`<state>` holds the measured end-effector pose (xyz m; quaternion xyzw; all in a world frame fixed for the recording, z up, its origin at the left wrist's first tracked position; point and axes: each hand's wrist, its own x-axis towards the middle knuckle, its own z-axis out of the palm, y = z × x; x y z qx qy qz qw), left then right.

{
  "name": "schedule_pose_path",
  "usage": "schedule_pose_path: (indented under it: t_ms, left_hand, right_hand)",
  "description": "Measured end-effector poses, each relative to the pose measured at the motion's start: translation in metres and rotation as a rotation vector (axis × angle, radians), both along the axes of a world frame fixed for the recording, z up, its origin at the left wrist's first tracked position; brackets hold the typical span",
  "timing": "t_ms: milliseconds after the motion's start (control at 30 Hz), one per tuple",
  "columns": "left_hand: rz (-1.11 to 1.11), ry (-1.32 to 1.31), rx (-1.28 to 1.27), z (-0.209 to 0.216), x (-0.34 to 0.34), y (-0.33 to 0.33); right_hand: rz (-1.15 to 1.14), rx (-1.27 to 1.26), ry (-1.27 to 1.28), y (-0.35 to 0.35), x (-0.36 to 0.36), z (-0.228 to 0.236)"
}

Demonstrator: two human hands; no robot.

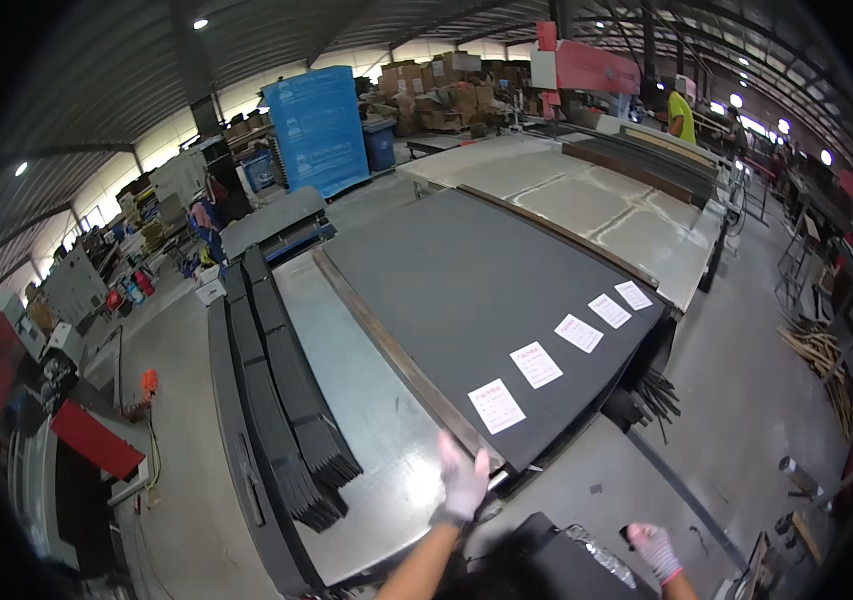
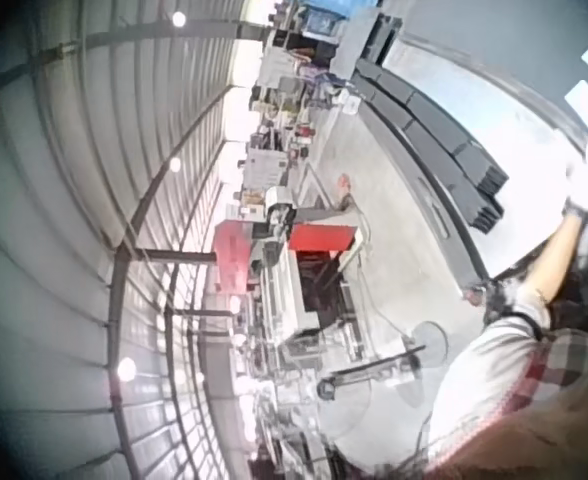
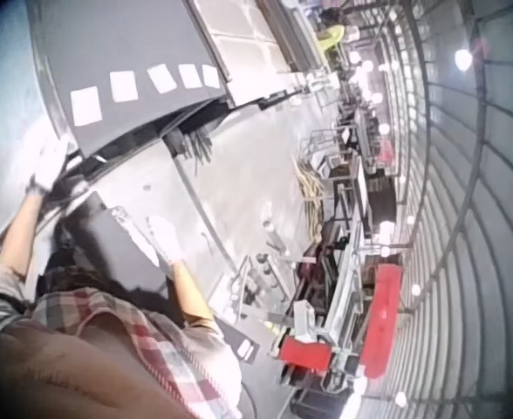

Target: The recorder applies grey edge strips to a large panel and then attaches several white labels to its surface.

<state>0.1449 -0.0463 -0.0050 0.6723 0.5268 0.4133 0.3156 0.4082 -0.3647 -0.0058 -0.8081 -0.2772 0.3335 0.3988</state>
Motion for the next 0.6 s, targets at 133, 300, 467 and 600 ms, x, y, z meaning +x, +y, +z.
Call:
schedule_pose_path:
  t_ms: [133,300,467,600]
  left_hand:
    - [0.352,-0.174,-0.403,-0.027,-0.023,-0.172]
    - [-0.03,-1.041,-0.95,0.051,-0.037,-0.196]
    - [-0.317,-1.313,-1.128,0.123,-0.068,-0.086]
    - [-0.165,-1.469,-0.987,0.032,-0.11,-0.061]
  right_hand:
    - [0.464,-0.312,0.383,-0.038,-0.023,0.095]
    - [0.293,-0.446,0.667,-0.187,0.024,0.115]
    - [0.466,-0.223,0.533,-0.216,0.004,0.155]
    - [0.901,-0.047,-0.539,-0.072,-0.107,0.231]
